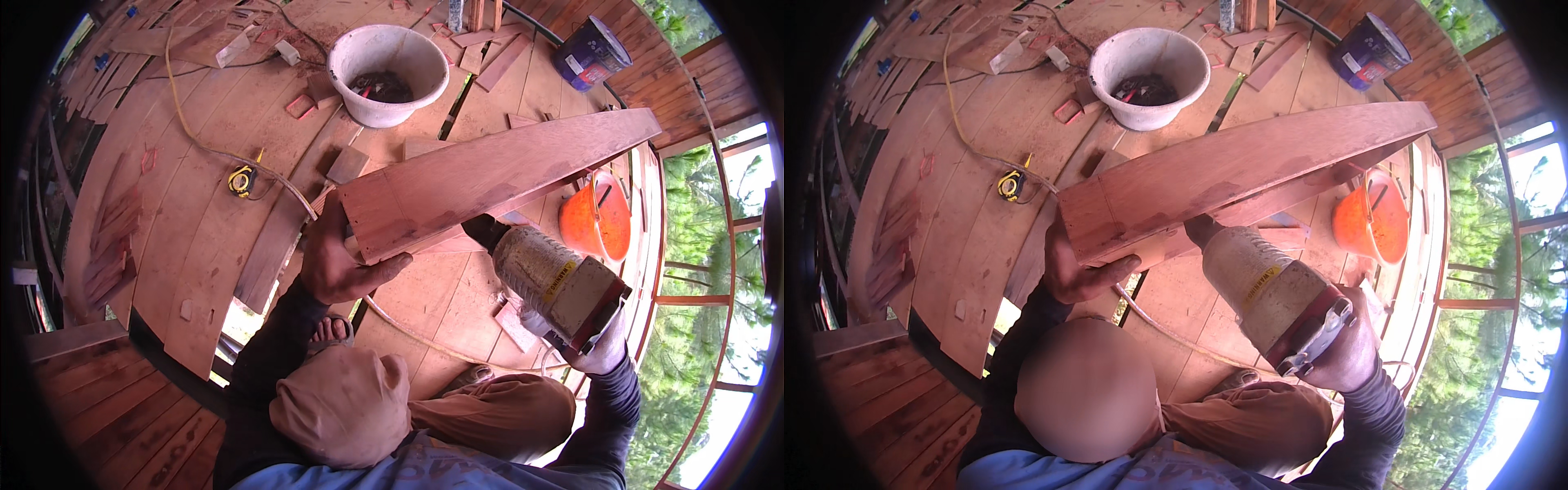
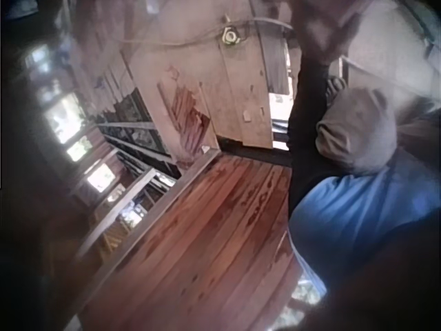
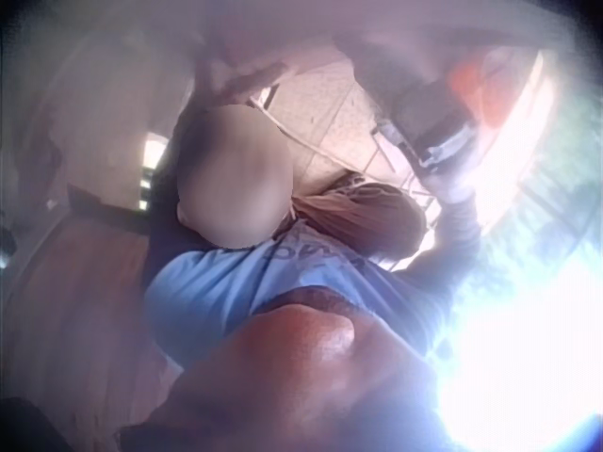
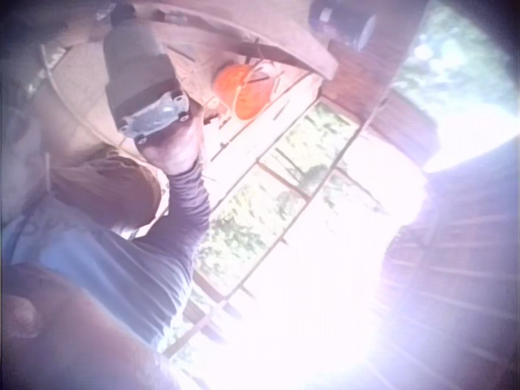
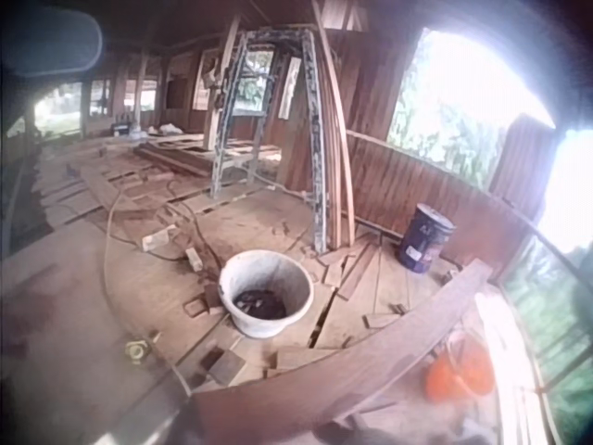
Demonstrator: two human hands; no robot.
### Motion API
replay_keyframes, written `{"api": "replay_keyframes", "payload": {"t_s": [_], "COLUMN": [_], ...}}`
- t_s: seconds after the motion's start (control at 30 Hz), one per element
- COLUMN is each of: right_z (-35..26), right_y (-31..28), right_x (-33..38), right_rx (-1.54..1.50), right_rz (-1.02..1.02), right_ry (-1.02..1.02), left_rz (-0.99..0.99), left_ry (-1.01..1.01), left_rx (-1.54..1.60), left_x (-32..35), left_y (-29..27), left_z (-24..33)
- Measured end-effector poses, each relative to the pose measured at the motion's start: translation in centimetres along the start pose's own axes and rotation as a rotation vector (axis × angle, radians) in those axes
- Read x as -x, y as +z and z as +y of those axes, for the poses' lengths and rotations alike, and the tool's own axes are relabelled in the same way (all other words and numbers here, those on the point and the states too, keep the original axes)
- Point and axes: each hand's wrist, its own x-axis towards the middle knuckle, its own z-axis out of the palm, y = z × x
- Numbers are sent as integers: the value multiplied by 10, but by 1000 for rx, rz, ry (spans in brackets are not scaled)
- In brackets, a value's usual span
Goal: The person assembles wooden frames on a wooden floor by applying glue to the edges of planks, joining them, and securing them with a nail gun. They also use a hammer to adjust pieces and a brush to apply a finish to the assembled frames.
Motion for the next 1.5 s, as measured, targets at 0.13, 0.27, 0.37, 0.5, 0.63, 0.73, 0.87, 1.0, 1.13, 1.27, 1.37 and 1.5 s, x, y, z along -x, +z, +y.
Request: {"api": "replay_keyframes", "payload": {"t_s": [0.13, 0.27, 0.37, 0.5, 0.63, 0.73, 0.87, 1.0, 1.13, 1.27, 1.37, 1.5], "right_z": [30, 32, -2, -24, -40, -53, -44, -45, -39, -39, -48, -85], "right_y": [-13, -15, -24, -18, -25, -27, -22, -23, -25, -26, -33, -46], "right_x": [0, -9, -1, -35, -44, -30, -41, -37, -35, -37, -36, -39], "right_rx": [122, 297, 600, 566, 461, 442, 393, 403, 403, 394, 389, 397], "right_rz": [-18, -52, -161, -347, -401, -348, -367, -335, -311, -295, -304, -364], "right_ry": [-187, -562, -699, -868, -718, -612, -635, -603, -592, -579, -587, -604], "left_rz": [19, 30, 20, 42, -18, 15, 36, 34, 31, 25, 26, 20], "left_ry": [9, 4, 6, -30, 43, 28, -29, 10, 46, 95, 86, 63], "left_rx": [-8, 64, 127, 96, -10, 163, 98, 165, 35, 22, 8, -27], "left_x": [4, 1, -6, 3, 1, -6, 3, 0, -5, -7, -5, -3], "left_y": [0, 0, 11, 0, -1, 18, 3, 8, 7, 4, 1, -5], "left_z": [-3, 0, -7, 2, -2, -3, -1, -4, 1, -1, 3, 2]}}
